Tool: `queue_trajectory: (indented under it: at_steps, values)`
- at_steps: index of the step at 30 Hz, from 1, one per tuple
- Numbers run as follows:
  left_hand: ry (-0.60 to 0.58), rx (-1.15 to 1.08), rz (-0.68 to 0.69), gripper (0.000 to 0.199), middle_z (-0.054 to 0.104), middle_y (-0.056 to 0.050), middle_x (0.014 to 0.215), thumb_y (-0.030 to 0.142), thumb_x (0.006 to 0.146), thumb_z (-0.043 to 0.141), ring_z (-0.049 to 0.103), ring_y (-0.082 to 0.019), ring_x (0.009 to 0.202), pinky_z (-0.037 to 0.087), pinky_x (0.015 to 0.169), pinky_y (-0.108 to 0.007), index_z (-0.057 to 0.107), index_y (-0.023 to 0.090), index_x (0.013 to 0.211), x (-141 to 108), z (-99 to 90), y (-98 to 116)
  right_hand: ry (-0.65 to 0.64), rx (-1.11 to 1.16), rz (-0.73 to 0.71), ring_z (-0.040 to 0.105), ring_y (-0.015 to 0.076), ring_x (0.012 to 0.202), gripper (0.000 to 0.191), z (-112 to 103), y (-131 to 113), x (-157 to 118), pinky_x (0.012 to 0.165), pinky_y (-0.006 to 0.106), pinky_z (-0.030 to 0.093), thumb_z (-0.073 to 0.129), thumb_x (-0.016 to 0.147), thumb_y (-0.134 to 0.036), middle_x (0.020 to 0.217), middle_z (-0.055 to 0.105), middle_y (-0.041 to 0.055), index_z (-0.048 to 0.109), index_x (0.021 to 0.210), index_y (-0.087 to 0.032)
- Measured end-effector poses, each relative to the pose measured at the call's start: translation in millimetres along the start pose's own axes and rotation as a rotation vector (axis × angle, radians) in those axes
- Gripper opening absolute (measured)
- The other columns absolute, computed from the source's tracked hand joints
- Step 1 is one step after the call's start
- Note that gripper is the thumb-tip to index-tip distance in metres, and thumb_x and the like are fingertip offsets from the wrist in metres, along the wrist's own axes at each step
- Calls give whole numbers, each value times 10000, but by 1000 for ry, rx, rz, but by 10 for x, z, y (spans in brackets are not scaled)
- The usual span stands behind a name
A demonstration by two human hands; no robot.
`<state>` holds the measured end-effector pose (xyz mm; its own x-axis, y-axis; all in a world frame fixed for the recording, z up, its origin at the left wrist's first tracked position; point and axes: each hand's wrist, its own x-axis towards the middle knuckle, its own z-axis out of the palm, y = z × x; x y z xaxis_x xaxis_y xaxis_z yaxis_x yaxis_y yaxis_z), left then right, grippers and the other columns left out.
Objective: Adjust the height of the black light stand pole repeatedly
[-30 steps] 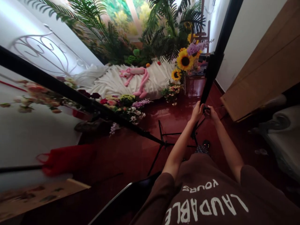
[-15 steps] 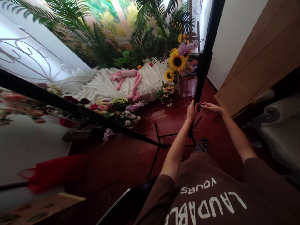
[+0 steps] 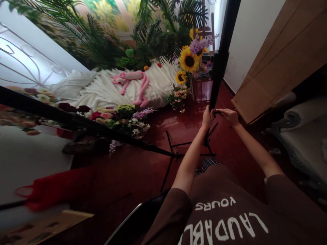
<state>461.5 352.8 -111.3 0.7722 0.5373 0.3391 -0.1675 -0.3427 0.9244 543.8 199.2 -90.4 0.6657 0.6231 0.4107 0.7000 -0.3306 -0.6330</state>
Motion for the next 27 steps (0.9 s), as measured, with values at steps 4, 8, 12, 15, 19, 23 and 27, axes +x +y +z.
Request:
queue_trajectory:
  at_steps: [4, 8, 12, 15, 19, 23, 27]
  values:
    - [11, 5, -27, 133, 683, -52, 852, 322, 981, 546, 665, -157, 765, 500, 739, -270, 594, 202, 1010, -2, 18, 4, 96, -21, -46, 718, 198, 1073, 245, 96, 10, -128, 973, 333, 550, 599, 973, -362, 1185, 757, -11, 766, 1152, -354]
    - [0, 8, -31, 118, 681, -54, 861, 292, 981, 545, 654, -145, 764, 489, 737, -254, 596, 190, 1012, 3, 14, 22, 140, 26, -33, 705, 207, 1139, 238, 109, 12, -180, 1028, 349, 551, 629, 959, -328, 1234, 737, -17, 765, 1151, -366]
    - [7, 13, -33, 155, 684, -46, 859, 324, 984, 542, 638, -130, 757, 475, 726, -234, 594, 184, 1025, 0, 8, 43, 136, -70, -75, 716, 202, 1122, 251, 85, 48, -179, 1011, 338, 568, 619, 966, -304, 1229, 741, -1, 762, 1169, -339]
    - [14, -4, -24, 178, 675, -33, 839, 357, 985, 540, 626, -120, 740, 466, 713, -222, 590, 188, 1007, -2, 12, 55, 142, -215, -136, 733, 196, 1061, 264, 96, 59, -186, 963, 332, 585, 582, 986, -282, 1236, 739, 21, 761, 1175, -324]
    - [28, -4, -30, 161, 676, -41, 850, 341, 983, 542, 632, -128, 753, 464, 714, -229, 590, 189, 1004, -3, 29, 48, 202, -292, -154, 727, 201, 987, 244, 98, -125, -236, 885, 350, 603, 566, 968, -235, 1243, 724, 57, 783, 1065, -289]
    - [40, 18, -32, 153, 676, -54, 874, 317, 983, 539, 635, -140, 773, 462, 734, -245, 587, 182, 1036, -4, 49, 19, 392, -227, -235, 682, 227, 1038, 200, -122, -720, -29, 905, 421, 601, 539, 973, -292, 1211, 690, 65, 735, 956, -255]
    - [27, 3, -18, 207, 646, -37, 841, 384, 990, 509, 619, -139, 744, 454, 727, -255, 581, 192, 1019, -2, 55, -10, 583, -39, -341, 615, 211, 1146, 582, -589, -1496, 641, 857, 324, 611, 640, 931, -448, 1408, 519, 121, 416, 1437, -269]
